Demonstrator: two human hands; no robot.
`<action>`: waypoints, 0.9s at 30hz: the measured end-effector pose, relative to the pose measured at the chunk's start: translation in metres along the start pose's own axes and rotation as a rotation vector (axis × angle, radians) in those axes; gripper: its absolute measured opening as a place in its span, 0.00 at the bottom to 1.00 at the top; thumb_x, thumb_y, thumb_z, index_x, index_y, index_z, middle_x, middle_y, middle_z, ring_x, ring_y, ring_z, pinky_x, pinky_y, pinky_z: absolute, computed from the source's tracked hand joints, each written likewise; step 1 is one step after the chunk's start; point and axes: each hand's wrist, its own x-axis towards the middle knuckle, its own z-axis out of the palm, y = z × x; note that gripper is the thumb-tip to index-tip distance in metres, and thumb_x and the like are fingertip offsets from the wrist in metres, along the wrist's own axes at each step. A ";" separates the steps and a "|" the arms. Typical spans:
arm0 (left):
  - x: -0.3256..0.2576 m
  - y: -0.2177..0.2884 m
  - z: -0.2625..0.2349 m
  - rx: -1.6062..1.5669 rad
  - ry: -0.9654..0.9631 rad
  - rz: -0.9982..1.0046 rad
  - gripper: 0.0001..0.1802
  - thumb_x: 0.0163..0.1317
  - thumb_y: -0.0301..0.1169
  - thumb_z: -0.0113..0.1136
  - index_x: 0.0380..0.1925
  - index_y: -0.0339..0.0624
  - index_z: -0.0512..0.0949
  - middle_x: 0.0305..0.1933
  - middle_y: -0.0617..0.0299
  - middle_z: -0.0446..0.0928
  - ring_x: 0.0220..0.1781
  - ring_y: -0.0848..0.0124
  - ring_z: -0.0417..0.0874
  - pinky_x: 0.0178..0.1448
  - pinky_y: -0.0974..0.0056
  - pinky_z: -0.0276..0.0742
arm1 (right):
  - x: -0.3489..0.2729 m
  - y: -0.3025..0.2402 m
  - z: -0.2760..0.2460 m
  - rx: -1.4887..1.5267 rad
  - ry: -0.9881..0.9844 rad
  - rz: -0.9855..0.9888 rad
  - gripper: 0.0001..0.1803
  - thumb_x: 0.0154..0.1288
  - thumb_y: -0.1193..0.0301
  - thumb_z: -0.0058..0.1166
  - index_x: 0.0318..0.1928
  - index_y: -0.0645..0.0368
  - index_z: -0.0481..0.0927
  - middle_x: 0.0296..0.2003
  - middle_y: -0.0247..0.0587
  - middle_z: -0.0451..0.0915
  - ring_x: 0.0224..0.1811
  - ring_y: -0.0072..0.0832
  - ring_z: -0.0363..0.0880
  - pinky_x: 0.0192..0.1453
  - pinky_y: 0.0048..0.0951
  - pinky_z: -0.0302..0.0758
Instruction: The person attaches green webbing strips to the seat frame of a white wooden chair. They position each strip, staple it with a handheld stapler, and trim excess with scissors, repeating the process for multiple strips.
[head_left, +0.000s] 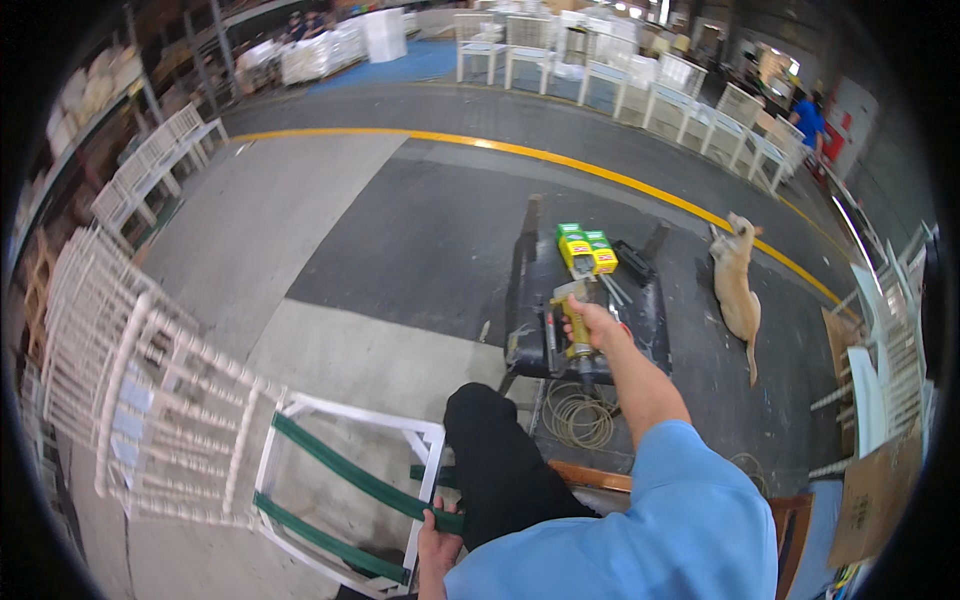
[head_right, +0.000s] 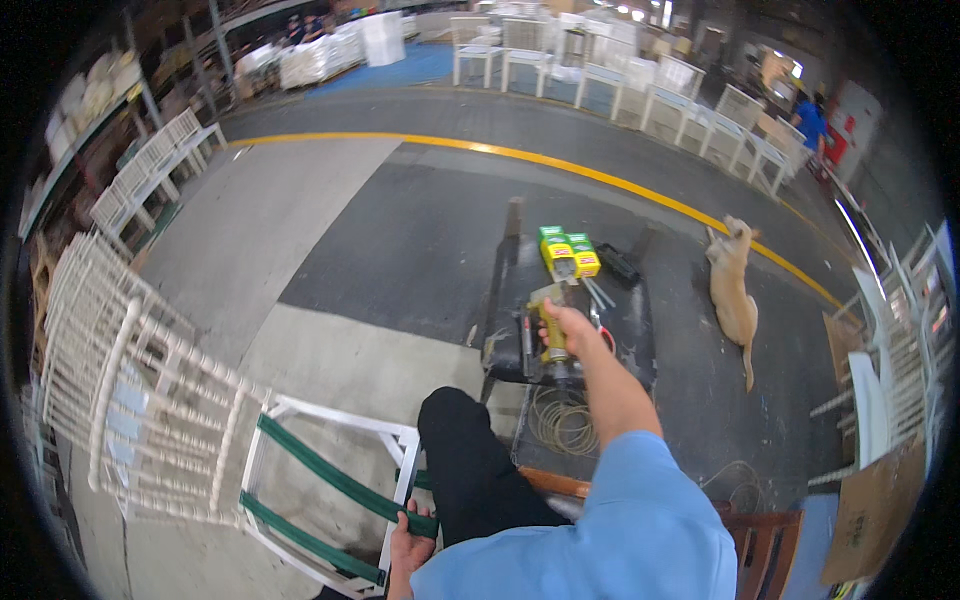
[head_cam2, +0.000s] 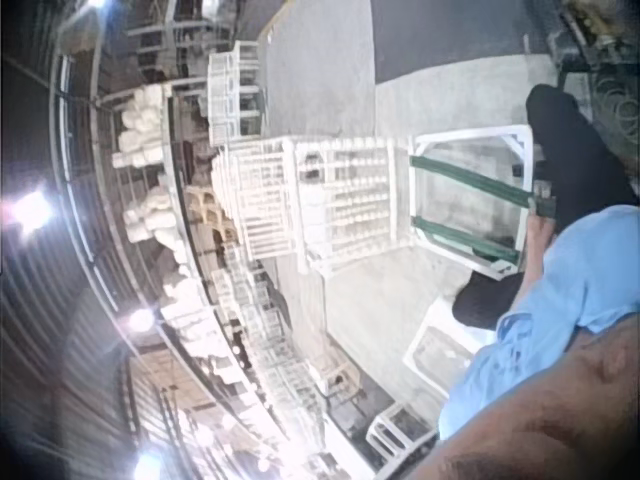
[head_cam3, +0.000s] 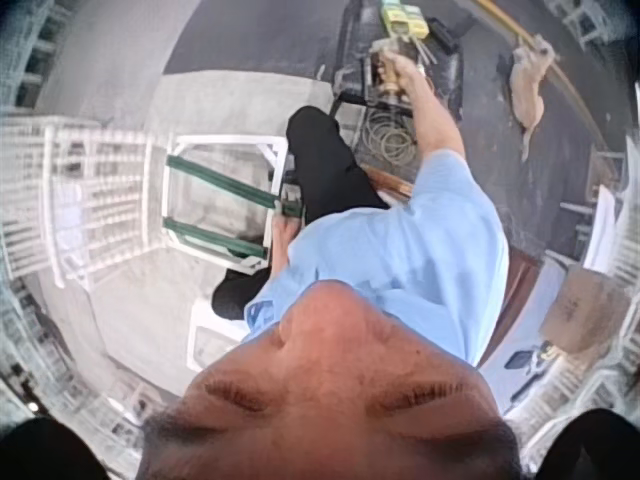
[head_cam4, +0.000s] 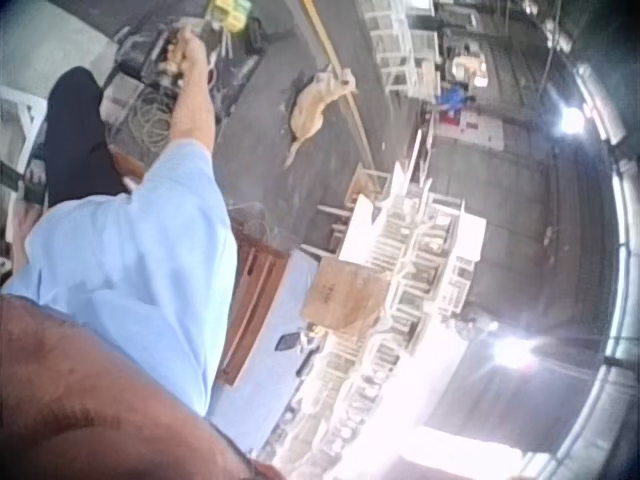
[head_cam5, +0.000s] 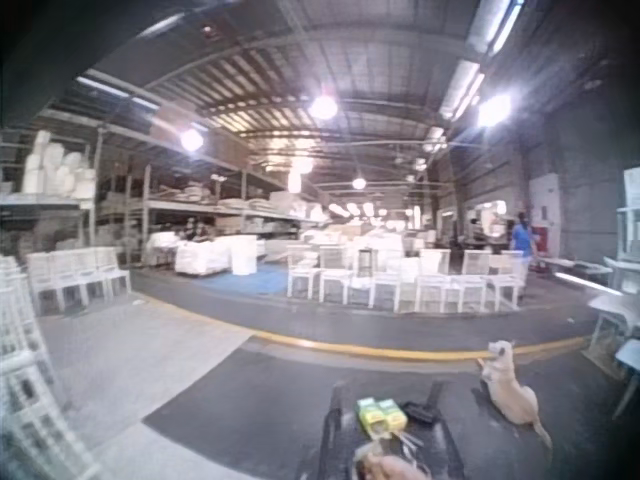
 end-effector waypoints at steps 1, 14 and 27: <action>0.001 0.000 0.001 -0.001 0.071 0.008 0.26 0.85 0.49 0.44 0.68 0.44 0.75 0.60 0.58 0.82 0.60 0.55 0.80 0.73 0.43 0.74 | 0.005 0.001 0.001 -0.009 0.023 -0.029 0.27 0.76 0.46 0.61 0.55 0.57 0.78 0.38 0.39 0.80 0.33 0.35 0.83 0.36 0.41 0.83; 0.044 0.047 -0.017 0.257 -0.093 0.283 0.27 0.79 0.42 0.54 0.75 0.51 0.68 0.66 0.53 0.74 0.63 0.53 0.76 0.70 0.38 0.74 | -0.071 -0.033 -0.034 -1.164 0.273 -0.522 0.28 0.69 0.49 0.66 0.58 0.57 0.87 0.52 0.54 0.89 0.58 0.48 0.87 0.63 0.43 0.81; 0.015 0.018 0.014 0.382 -0.051 0.304 0.20 0.87 0.42 0.45 0.59 0.36 0.74 0.55 0.49 0.87 0.51 0.56 0.89 0.62 0.50 0.84 | -0.119 0.157 0.249 -0.929 -0.778 -0.033 0.22 0.85 0.56 0.51 0.60 0.63 0.81 0.45 0.42 0.87 0.40 0.30 0.87 0.44 0.34 0.86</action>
